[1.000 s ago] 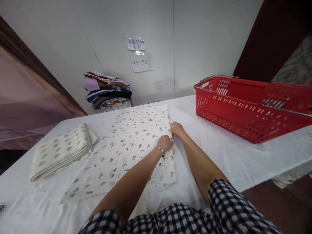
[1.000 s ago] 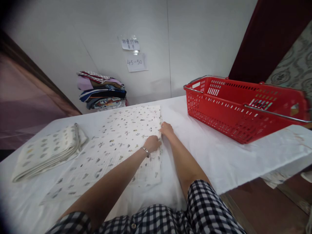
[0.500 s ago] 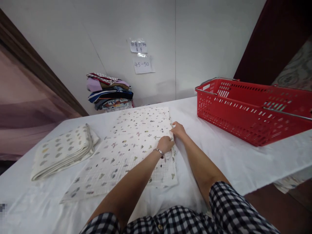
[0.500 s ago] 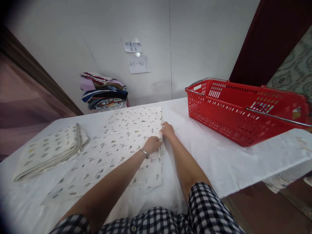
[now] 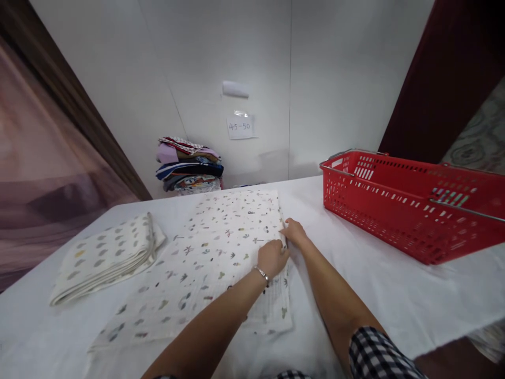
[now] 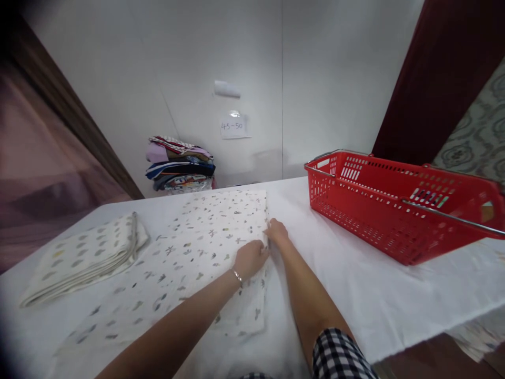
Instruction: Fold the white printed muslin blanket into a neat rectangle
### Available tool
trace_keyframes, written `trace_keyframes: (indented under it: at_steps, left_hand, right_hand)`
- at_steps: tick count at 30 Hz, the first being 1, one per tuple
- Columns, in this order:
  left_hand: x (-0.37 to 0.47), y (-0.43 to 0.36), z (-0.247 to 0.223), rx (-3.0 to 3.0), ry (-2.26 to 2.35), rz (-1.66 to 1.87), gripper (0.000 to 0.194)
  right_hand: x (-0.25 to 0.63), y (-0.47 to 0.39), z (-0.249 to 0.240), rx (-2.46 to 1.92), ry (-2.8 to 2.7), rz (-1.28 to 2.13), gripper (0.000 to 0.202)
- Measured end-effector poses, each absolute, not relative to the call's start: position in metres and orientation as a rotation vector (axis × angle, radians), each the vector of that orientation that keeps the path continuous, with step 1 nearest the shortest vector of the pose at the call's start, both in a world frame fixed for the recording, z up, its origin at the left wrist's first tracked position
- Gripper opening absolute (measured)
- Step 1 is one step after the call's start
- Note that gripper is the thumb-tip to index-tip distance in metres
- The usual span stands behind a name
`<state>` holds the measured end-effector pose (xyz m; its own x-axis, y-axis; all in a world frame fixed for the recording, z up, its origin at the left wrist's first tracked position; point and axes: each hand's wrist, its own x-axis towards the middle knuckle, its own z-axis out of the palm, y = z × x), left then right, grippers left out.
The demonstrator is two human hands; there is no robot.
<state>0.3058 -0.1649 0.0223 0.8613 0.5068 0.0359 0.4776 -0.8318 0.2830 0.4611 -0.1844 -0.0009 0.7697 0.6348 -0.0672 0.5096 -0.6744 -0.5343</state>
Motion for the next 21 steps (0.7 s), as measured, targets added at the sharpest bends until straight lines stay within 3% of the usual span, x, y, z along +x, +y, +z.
trace_keyframes:
  at_steps: [8,21]
  left_hand:
    - [0.285,-0.156,-0.009,2.899,0.394,0.32,0.047]
    - [0.285,-0.157,-0.012,2.883,0.416,0.305,0.049]
  right_hand:
    - [0.467,-0.183,-0.005,-2.437,-0.831,0.316,0.036]
    - [0.513,-0.123,0.001,-2.45,-0.78,0.306,0.041]
